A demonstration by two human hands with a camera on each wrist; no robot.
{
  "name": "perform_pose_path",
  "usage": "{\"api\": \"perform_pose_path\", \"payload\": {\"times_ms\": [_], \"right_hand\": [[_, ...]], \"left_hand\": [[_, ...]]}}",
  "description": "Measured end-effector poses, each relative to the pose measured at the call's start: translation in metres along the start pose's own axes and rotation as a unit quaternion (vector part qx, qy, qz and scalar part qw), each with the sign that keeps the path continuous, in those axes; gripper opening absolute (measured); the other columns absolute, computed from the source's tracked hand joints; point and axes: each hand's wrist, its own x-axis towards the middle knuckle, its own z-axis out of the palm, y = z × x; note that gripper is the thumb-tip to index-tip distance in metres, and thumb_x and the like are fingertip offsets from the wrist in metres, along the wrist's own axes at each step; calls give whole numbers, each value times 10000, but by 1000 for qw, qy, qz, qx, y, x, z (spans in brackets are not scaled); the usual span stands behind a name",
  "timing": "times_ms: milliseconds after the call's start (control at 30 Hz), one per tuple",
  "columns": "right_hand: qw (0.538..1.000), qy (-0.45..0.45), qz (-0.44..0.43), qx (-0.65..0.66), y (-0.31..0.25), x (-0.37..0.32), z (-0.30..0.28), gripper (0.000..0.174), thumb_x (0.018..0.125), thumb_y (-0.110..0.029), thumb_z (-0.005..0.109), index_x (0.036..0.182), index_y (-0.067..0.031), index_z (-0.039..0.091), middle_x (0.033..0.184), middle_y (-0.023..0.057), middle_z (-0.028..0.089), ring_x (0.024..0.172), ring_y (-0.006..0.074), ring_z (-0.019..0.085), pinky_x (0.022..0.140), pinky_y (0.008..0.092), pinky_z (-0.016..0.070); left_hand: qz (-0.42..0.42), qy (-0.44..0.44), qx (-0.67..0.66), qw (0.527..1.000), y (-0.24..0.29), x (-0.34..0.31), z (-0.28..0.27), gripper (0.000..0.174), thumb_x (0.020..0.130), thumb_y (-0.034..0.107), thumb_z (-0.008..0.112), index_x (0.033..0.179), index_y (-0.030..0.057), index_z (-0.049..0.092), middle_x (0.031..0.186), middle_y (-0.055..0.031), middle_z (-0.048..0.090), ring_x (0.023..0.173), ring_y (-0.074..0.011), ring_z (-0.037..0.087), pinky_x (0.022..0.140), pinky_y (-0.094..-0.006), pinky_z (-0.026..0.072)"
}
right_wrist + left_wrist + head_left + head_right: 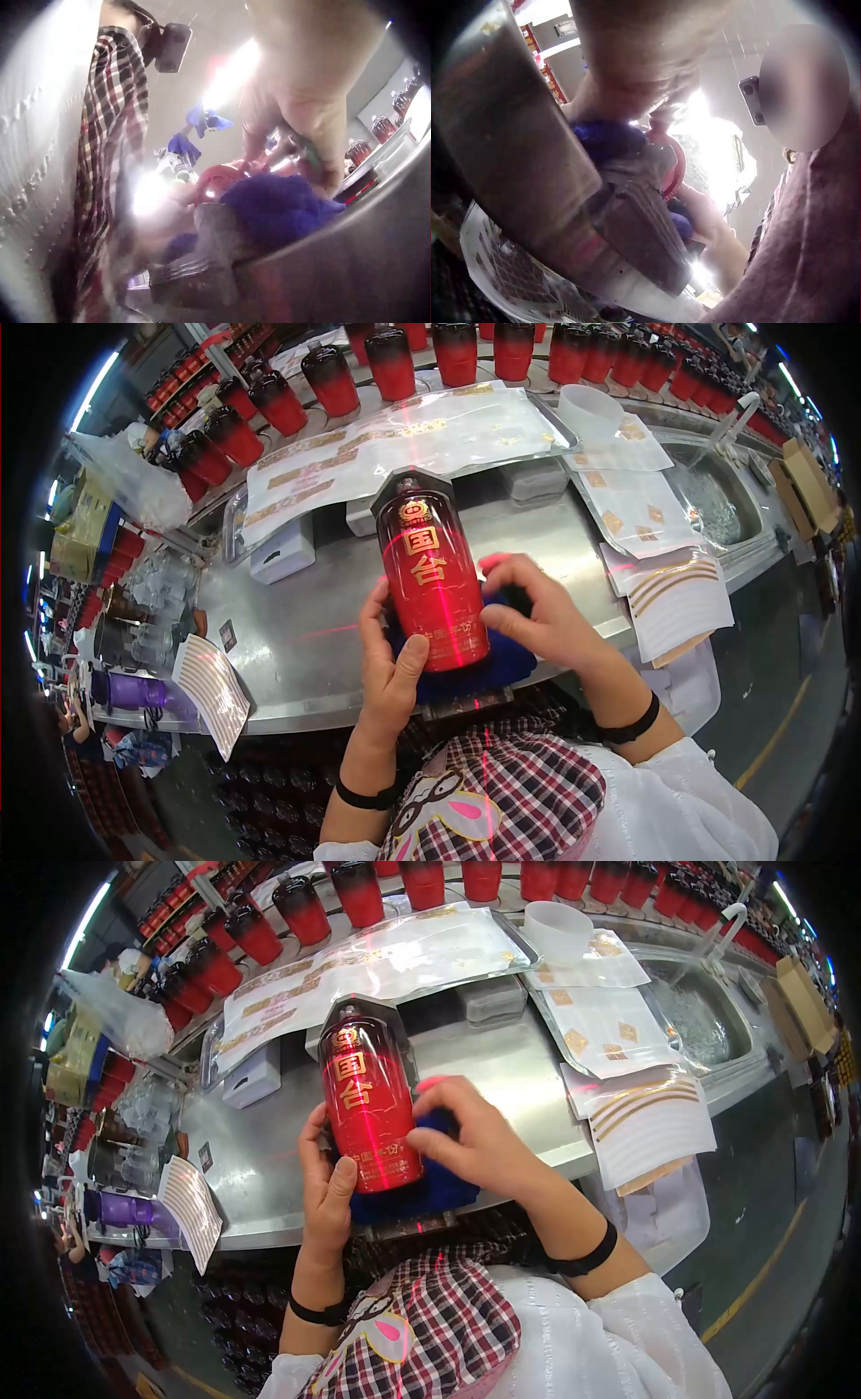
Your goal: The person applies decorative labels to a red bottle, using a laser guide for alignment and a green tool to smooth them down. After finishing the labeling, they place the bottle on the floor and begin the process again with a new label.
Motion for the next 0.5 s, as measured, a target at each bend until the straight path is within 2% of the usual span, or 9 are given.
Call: {"api": "perform_pose_path", "payload": {"times_ms": [33,67,133,200,233,267,333,367,500], "right_hand": [[999,42,-1,5,1,-2,-1,281,904,-155,679,1138,-50,565,1269,138,532,1193,211,512,996,331,404],[996,93,4,-16,-3,-4,-4,370,914,-101,648,1256,-36,525,1254,146,589,1165,182,562,955,291,446],[983,151,32,101,-19,-11,2,323,918,-87,636,1218,-22,536,1119,97,637,1029,142,600,883,262,472],[994,41,65,77,-48,-13,7,285,918,-92,638,1176,-12,549,1037,70,634,938,113,588,821,263,483],[998,16,38,43,-48,-13,13,249,912,-104,646,1126,-10,561,963,47,623,856,94,569,762,263,486],[998,9,54,-5,-41,-13,12,233,912,-122,648,1099,-10,565,918,36,627,824,79,571,731,253,488],[987,83,135,35,-21,-16,9,231,911,-125,647,1093,-9,563,883,24,624,789,71,569,709,237,485],[986,113,116,38,-18,-17,7,233,910,-130,654,1086,-8,563,872,13,617,779,56,563,682,225,483],[980,4,134,145,-24,-19,10,217,909,-109,647,1086,-15,564,898,3,621,790,45,571,681,224,496]], "left_hand": [[0,-1,-1,1000,1,0,0,690,969,280,585,1481,-12,227,1441,-159,367,1334,-238,353,1135,-375,256],[1,0,-2,1000,1,1,1,688,969,277,585,1481,-12,228,1439,-158,370,1333,-237,354,1134,-374,255],[-6,10,0,1000,4,0,3,687,968,276,585,1479,-15,229,1434,-159,373,1329,-237,359,1133,-373,256],[-9,14,-1,1000,4,0,4,686,967,276,584,1477,-16,230,1431,-159,376,1327,-237,361,1132,-372,256],[-8,12,-4,1000,3,0,4,686,967,276,584,1476,-17,230,1430,-160,376,1326,-238,362,1132,-372,256],[-8,9,-7,1000,3,0,3,686,967,277,584,1476,-17,230,1429,-161,377,1326,-239,362,1132,-372,255],[-8,-1,2,1000,3,1,0,687,966,283,586,1475,-13,231,1425,-164,381,1324,-241,365,1132,-373,257],[-8,-1,5,1000,1,1,0,688,965,286,587,1475,-11,231,1423,-165,382,1323,-242,366,1131,-373,257],[-5,8,3,1000,0,1,1,701,963,302,590,1473,-13,228,1418,-171,386,1316,-243,375,1124,-377,267]]}}
